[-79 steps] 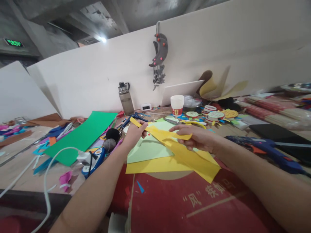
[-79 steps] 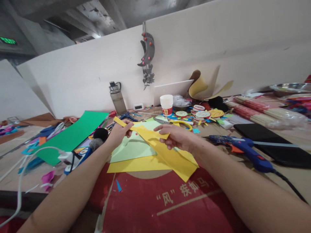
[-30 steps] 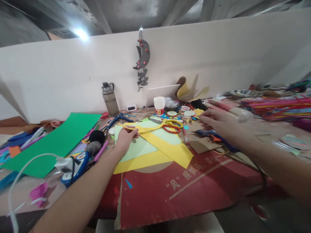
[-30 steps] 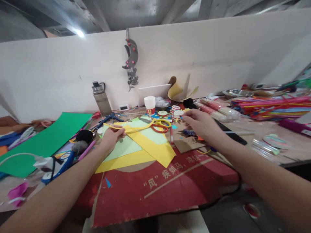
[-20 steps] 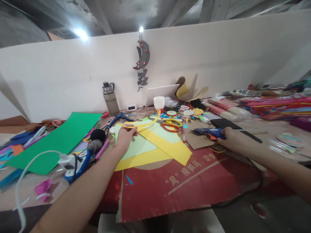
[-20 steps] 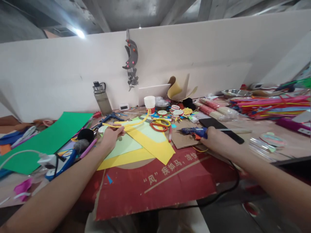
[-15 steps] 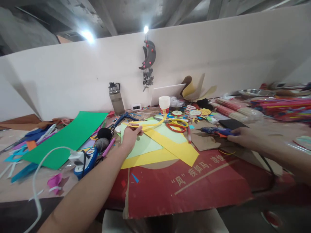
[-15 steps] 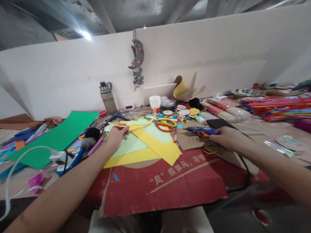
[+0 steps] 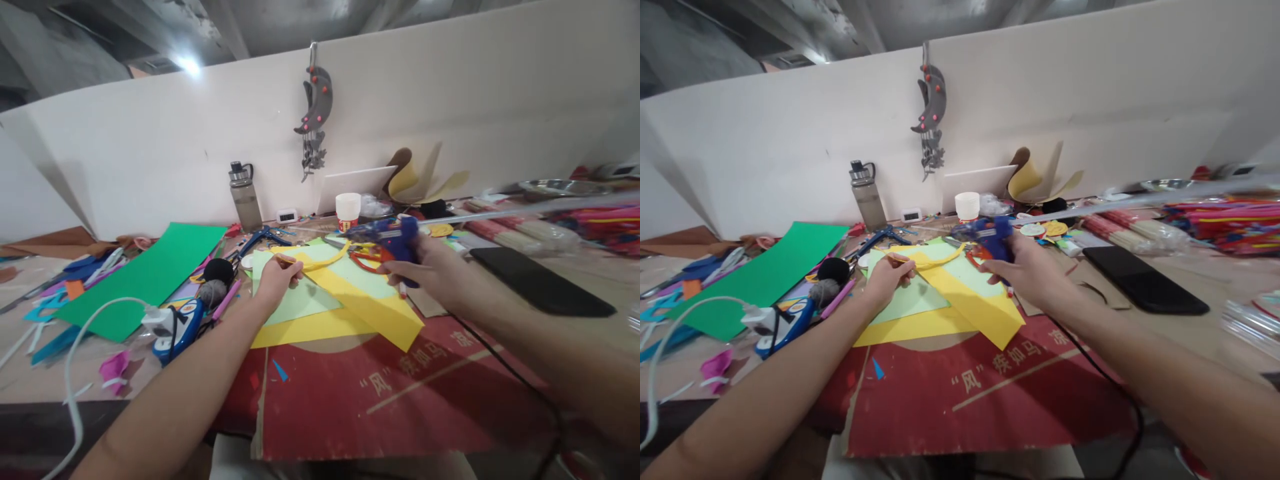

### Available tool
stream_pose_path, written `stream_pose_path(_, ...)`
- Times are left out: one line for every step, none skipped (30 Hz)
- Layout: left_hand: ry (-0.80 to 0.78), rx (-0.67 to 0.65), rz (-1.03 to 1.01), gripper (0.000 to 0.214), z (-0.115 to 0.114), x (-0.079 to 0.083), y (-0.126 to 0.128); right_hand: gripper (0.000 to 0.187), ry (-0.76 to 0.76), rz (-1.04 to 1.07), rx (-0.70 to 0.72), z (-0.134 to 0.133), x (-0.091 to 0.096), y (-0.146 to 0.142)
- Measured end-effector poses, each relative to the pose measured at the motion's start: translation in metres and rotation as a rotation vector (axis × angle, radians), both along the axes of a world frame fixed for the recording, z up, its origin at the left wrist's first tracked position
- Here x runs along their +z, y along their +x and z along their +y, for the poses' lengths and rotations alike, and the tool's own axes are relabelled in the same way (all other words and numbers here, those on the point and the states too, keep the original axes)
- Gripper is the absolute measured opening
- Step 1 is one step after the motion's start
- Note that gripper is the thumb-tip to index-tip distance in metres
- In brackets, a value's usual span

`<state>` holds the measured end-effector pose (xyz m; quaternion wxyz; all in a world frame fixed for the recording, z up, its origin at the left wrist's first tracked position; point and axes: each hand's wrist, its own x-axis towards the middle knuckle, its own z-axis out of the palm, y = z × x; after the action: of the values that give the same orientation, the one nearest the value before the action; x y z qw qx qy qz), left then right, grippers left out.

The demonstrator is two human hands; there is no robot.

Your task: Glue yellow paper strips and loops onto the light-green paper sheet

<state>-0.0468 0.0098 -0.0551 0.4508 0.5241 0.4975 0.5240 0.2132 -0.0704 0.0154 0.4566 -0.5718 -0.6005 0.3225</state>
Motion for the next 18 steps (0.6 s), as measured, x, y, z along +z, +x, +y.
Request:
stream_pose_path(-0.002, 0.004, 0.025, 0.030, -0.001, 0.001, 0.000, 0.018, 0.019, -0.031, 0.025, 0.004, -0.002, -0.010)
stream_pose_path(-0.001, 0.003, 0.054, 0.028, -0.002, 0.002, 0.001, 0.018, 0.046, -0.062, 0.061, 0.009, -0.004, -0.018)
stream_pose_path(0.004, -0.006, 0.083, 0.026, -0.002, 0.003, 0.001, 0.017, 0.065, -0.091, 0.074, 0.014, -0.009, -0.024)
stream_pose_path(0.008, -0.018, 0.102, 0.025, -0.003, 0.004, 0.001, 0.016, 0.082, -0.121, 0.082, 0.018, -0.014, -0.027)
stream_pose_path(0.004, -0.036, 0.109, 0.024, -0.003, 0.005, 0.002, 0.017, 0.093, -0.160, 0.084, 0.022, -0.020, -0.029)
stream_pose_path(-0.004, -0.052, 0.098, 0.025, -0.003, 0.005, 0.002, 0.018, 0.102, -0.204, 0.079, 0.026, -0.027, -0.028)
stream_pose_path(-0.016, -0.064, 0.084, 0.025, -0.003, 0.005, 0.002, 0.018, 0.111, -0.250, 0.077, 0.029, -0.033, -0.026)
stream_pose_path(-0.027, -0.071, 0.070, 0.025, -0.003, 0.005, 0.003, 0.019, 0.121, -0.291, 0.082, 0.031, -0.039, -0.023)
stream_pose_path(-0.036, -0.074, 0.062, 0.026, -0.003, 0.005, 0.003, 0.020, 0.131, -0.319, 0.088, 0.032, -0.045, -0.020)
stream_pose_path(-0.042, -0.072, 0.060, 0.026, -0.003, 0.004, 0.003, 0.021, 0.137, -0.338, 0.102, 0.033, -0.048, -0.018)
stream_pose_path(-0.047, -0.073, 0.056, 0.027, -0.003, 0.004, 0.003, 0.021, 0.140, -0.350, 0.112, 0.033, -0.051, -0.015)
stream_pose_path(-0.049, -0.074, 0.050, 0.027, -0.002, 0.004, 0.003, 0.022, 0.138, -0.359, 0.121, 0.033, -0.052, -0.014)
stream_pose_path(-0.047, -0.074, 0.040, 0.028, -0.002, 0.003, 0.002, 0.022, 0.131, -0.370, 0.127, 0.033, -0.053, -0.013)
stream_pose_path(-0.046, -0.073, 0.030, 0.028, -0.002, 0.003, 0.002, 0.022, 0.118, -0.379, 0.124, 0.032, -0.052, -0.014)
stream_pose_path(-0.047, -0.071, 0.023, 0.029, -0.002, 0.002, 0.002, 0.020, 0.100, -0.385, 0.117, 0.032, -0.052, -0.014)
stream_pose_path(-0.050, -0.068, 0.018, 0.029, -0.002, 0.002, 0.002, 0.018, 0.076, -0.388, 0.112, 0.031, -0.052, -0.015)
stream_pose_path(-0.055, -0.064, 0.014, 0.029, -0.002, 0.002, 0.002, 0.016, 0.051, -0.385, 0.105, 0.031, -0.052, -0.016)
stream_pose_path(-0.061, -0.060, 0.010, 0.029, -0.002, 0.002, 0.002, 0.013, 0.025, -0.376, 0.098, 0.031, -0.053, -0.017)
